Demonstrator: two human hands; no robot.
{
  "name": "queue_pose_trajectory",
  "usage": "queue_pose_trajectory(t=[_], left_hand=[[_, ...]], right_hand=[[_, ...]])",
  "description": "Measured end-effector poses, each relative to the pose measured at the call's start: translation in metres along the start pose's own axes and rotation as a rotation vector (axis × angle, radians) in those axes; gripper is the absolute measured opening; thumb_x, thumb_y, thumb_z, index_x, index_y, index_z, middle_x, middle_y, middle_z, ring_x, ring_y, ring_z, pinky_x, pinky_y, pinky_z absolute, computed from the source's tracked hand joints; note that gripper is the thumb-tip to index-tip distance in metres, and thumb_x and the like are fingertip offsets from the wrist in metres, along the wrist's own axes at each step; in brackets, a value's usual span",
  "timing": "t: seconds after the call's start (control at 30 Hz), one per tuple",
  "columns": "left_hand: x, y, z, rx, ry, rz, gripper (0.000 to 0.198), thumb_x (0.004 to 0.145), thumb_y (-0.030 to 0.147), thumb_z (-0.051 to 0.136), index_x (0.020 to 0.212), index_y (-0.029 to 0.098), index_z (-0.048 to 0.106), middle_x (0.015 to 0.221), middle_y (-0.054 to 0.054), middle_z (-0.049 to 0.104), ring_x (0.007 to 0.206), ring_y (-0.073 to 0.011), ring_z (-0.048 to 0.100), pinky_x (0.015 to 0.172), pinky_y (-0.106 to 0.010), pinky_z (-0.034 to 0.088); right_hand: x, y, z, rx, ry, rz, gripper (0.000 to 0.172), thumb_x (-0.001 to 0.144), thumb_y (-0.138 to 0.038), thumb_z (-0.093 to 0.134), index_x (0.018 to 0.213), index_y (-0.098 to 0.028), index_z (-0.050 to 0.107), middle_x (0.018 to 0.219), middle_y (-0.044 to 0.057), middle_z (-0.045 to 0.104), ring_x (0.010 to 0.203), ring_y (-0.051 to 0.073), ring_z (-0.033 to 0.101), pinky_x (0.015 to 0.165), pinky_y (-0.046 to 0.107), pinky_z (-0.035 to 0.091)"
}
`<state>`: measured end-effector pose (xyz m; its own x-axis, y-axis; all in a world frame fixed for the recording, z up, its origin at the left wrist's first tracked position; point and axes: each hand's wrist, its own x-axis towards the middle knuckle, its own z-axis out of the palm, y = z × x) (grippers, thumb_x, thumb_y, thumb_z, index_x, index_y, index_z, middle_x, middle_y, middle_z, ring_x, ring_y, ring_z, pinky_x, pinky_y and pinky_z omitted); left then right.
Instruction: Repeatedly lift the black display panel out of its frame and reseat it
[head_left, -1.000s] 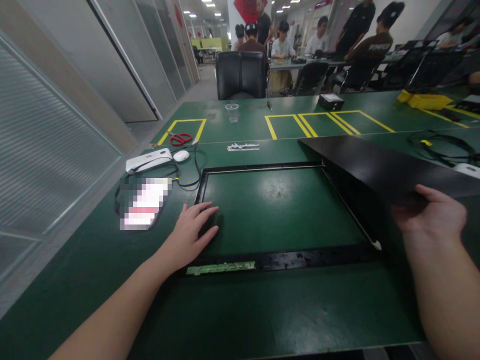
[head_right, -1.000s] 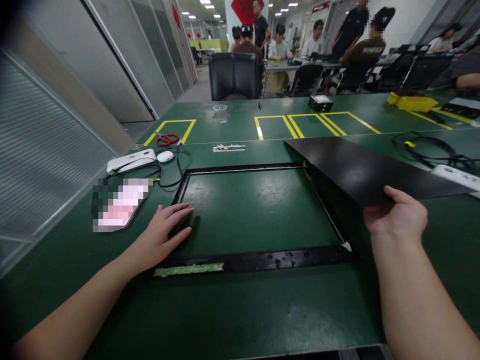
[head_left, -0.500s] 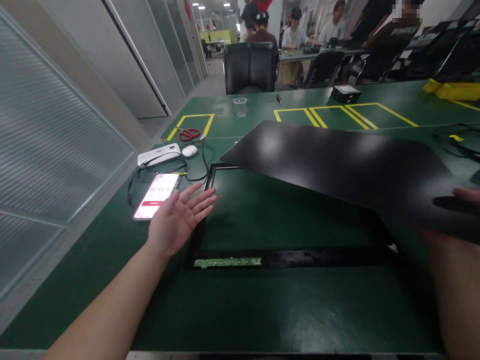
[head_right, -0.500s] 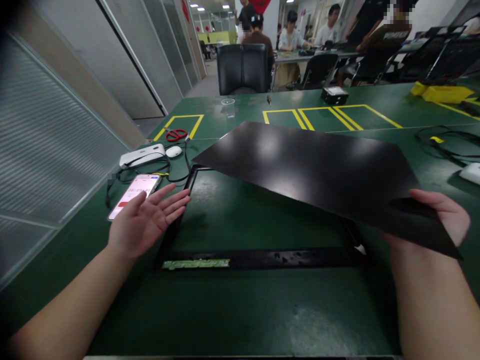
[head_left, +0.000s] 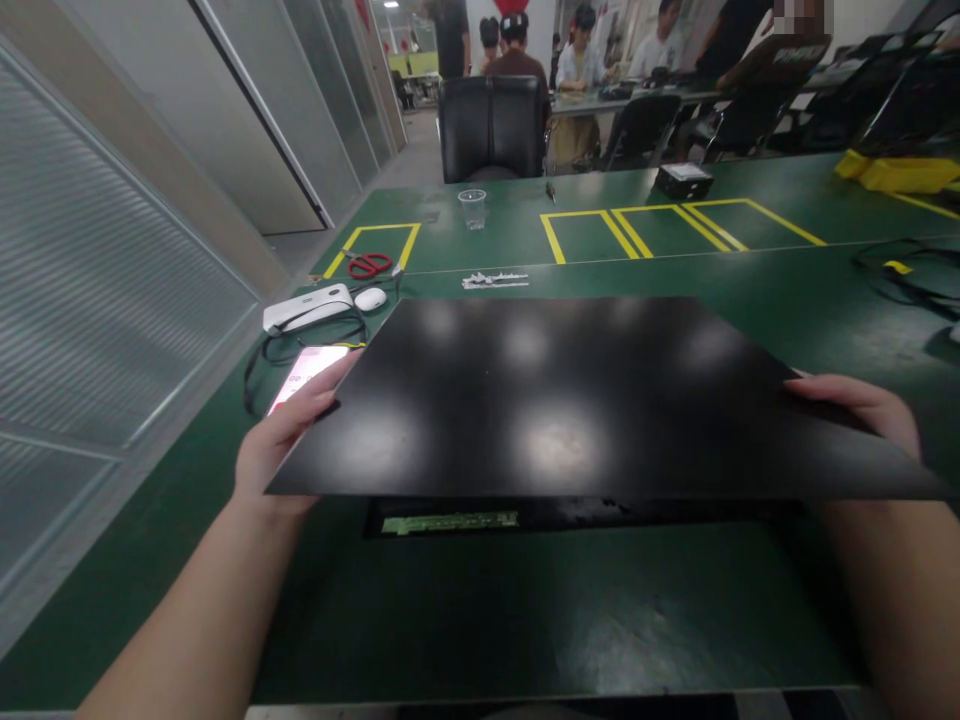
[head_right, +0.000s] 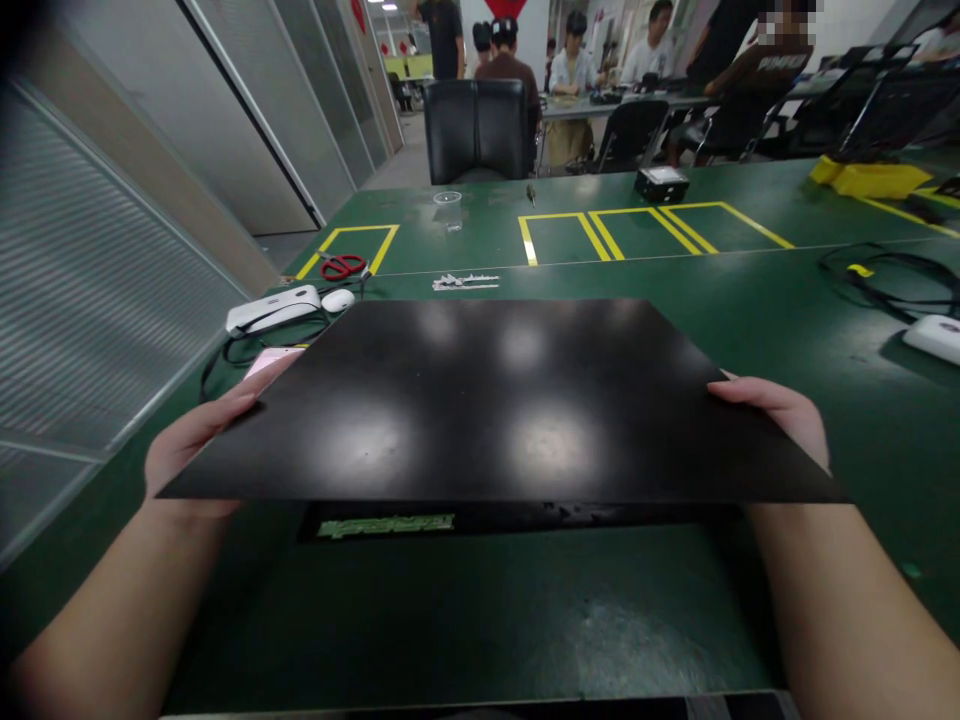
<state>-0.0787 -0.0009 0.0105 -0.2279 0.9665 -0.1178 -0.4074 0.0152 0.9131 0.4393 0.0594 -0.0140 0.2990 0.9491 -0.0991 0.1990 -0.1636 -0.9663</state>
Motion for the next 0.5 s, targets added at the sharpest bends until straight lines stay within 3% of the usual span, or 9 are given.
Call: queue_pose_trajectory(t=[0.1, 0.23, 0.3, 0.4, 0.5], left_hand=[[0.011, 0.004, -0.01, -0.009, 0.007, -0.042, 0.052, 0.075, 0.022, 0.076, 0.126, 0.013, 0.08, 0.133, -0.014, 0.082, 0.139, -0.0383, 0.067, 0.109, -0.043, 0.062], [0.013, 0.01, -0.01, 0.009, 0.086, -0.038, 0.053, 0.066, 0.014, 0.074, 0.118, 0.015, 0.081, 0.128, -0.011, 0.084, 0.145, -0.0405, 0.062, 0.115, -0.05, 0.058], [0.006, 0.012, -0.002, 0.017, 0.069, -0.005, 0.053, 0.063, 0.013, 0.075, 0.115, 0.017, 0.082, 0.128, -0.009, 0.084, 0.147, -0.0422, 0.06, 0.118, -0.053, 0.056], [-0.01, 0.012, 0.011, 0.013, 0.045, 0.131, 0.051, 0.071, 0.016, 0.077, 0.121, 0.022, 0.083, 0.136, -0.006, 0.081, 0.153, -0.0426, 0.053, 0.123, -0.057, 0.051], [-0.019, 0.013, 0.019, 0.069, 0.022, 0.133, 0.058, 0.073, 0.019, 0.079, 0.131, 0.022, 0.082, 0.141, -0.006, 0.079, 0.156, -0.043, 0.049, 0.125, -0.059, 0.049]], right_hand=[[-0.006, -0.015, 0.01, 0.084, -0.13, 0.271, 0.027, 0.068, -0.035, 0.069, 0.093, -0.03, 0.079, 0.093, 0.009, 0.083, 0.084, 0.037, 0.081, 0.065, 0.052, 0.067], [-0.015, -0.029, 0.024, 0.21, -0.232, 0.449, 0.042, 0.064, -0.027, 0.075, 0.105, -0.03, 0.081, 0.103, 0.006, 0.085, 0.084, 0.032, 0.081, 0.064, 0.043, 0.068], [-0.015, -0.032, 0.029, 0.256, -0.182, 0.449, 0.042, 0.061, -0.021, 0.073, 0.101, -0.026, 0.081, 0.101, 0.007, 0.085, 0.08, 0.027, 0.08, 0.063, 0.036, 0.067], [-0.009, -0.03, 0.03, 0.288, -0.109, 0.373, 0.037, 0.063, -0.016, 0.071, 0.099, -0.021, 0.081, 0.088, 0.007, 0.083, 0.071, 0.018, 0.076, 0.062, 0.025, 0.063], [-0.003, -0.025, 0.026, 0.277, 0.008, 0.256, 0.04, 0.063, -0.012, 0.07, 0.101, -0.02, 0.078, 0.076, 0.006, 0.079, 0.059, 0.014, 0.071, 0.054, 0.019, 0.057]])
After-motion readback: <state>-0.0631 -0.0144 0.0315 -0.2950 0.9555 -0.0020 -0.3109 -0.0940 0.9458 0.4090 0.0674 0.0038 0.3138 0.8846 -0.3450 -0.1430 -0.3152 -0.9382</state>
